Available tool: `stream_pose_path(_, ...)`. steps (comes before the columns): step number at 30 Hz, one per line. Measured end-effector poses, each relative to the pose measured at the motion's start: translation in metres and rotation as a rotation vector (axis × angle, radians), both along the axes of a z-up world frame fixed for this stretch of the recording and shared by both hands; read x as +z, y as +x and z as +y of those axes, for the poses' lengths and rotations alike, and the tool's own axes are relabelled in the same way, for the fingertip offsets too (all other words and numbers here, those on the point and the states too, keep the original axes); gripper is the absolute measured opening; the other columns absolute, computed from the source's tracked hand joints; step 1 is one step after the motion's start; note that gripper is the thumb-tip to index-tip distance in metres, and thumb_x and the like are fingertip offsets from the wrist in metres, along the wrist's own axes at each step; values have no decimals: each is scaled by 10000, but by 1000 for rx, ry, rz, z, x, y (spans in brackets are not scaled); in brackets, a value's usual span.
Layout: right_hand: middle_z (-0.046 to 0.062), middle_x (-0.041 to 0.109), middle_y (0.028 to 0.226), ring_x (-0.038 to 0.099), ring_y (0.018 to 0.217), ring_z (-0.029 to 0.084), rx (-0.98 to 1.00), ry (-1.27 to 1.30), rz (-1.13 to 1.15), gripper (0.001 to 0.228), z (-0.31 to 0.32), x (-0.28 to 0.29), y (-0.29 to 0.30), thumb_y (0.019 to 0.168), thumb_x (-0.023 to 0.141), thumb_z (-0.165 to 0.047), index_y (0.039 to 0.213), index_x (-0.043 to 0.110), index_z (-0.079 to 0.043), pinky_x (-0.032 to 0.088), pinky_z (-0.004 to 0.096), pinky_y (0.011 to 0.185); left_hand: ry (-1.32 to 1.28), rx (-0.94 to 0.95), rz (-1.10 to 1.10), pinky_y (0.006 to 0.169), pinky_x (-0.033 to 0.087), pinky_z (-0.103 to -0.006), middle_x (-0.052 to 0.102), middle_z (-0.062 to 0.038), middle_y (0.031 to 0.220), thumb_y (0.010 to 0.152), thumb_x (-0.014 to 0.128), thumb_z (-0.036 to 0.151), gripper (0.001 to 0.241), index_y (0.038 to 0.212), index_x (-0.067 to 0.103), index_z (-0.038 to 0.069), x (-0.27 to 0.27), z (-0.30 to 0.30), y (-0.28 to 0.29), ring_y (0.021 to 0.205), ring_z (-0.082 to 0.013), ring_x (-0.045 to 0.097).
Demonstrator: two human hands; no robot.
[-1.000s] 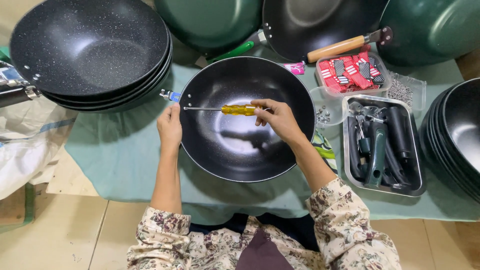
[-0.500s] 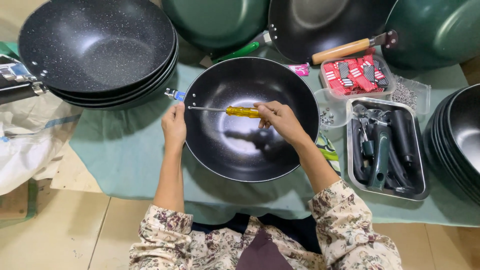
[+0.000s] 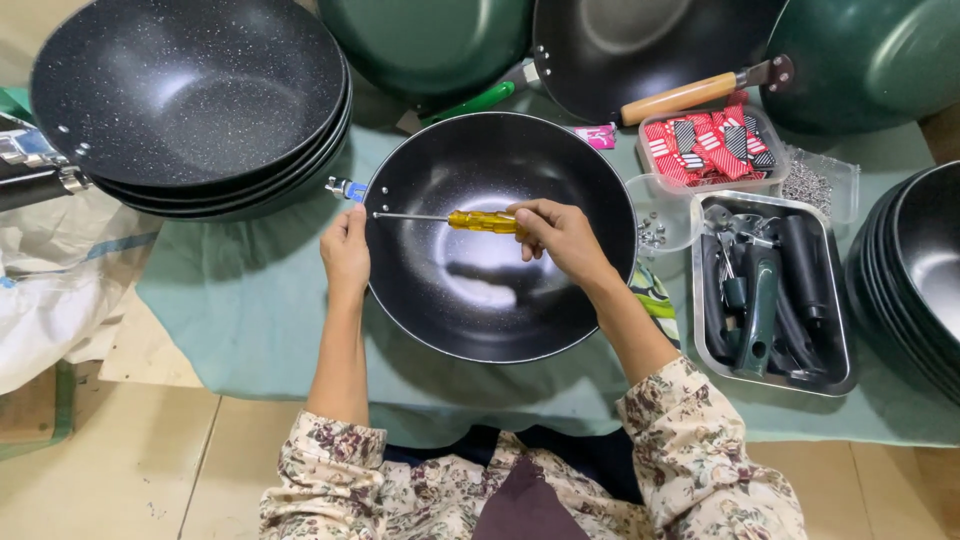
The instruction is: Assembling a handle onto a frying pan using a screwdriver and screws.
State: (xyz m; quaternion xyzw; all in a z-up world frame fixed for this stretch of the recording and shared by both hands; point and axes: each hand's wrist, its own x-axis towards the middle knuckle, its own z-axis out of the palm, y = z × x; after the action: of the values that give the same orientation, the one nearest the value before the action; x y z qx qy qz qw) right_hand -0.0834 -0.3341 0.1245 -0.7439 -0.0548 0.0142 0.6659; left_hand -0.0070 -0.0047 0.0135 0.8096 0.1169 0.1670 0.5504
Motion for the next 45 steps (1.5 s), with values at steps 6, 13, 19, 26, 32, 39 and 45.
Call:
stream_pose_path(6,235,699,887,719,650,234,35,-23,-51,402,-1,5,-3,926,722,-36,1301,648,88,571,313,605,-2,0,2,826,511,-433,697,-141,798,1024,629,410,329,921,749,121,-17,6,7,830,-312,655)
stream_pose_path(13,177,673,778,692,581,200,37,-28,-9,370,3,9,-5,968,689,-104,1269,647,106,555,293,579,10,11,27,851,510,-437,709,-142,831,1014,630,427,327,938,754,134,-16,7,8,875,-337,667)
stream_pose_path(19,161,667,721,684,520,199,24,8,56,374,5,16,-10,986,681,-174,1227,661,112,544,305,533,18,0,23,860,505,-445,710,-156,855,1022,624,414,326,954,749,120,-22,9,12,894,-343,662)
stream_pose_path(26,218,685,857,755,701,286,-134,194,-39,338,-4,16,-25,902,754,-64,1201,697,84,615,314,616,1,21,-39,819,569,-416,727,-141,992,995,667,323,271,1137,704,95,41,-4,-20,932,-288,706)
stream_pose_path(32,218,648,868,738,689,305,-468,208,-228,323,-39,32,-106,918,752,-45,1217,696,63,603,339,645,33,18,-403,876,577,-359,676,-124,1102,1001,618,74,225,1215,687,85,127,-64,-96,1060,-279,693)
stream_pose_path(39,209,597,867,706,670,296,-865,162,-467,285,-91,-1,-225,935,684,114,1216,649,144,607,343,708,-321,-730,-361,911,563,-317,758,-46,953,966,622,15,196,1065,764,108,166,-187,-179,977,-177,719)
stream_pose_path(45,164,687,919,682,750,167,-1075,-136,-349,240,-72,5,-280,977,700,28,1206,647,70,593,264,785,-224,-1147,-156,932,551,-316,652,-128,1297,1038,521,174,302,1289,644,59,125,-266,-218,1195,-223,638)
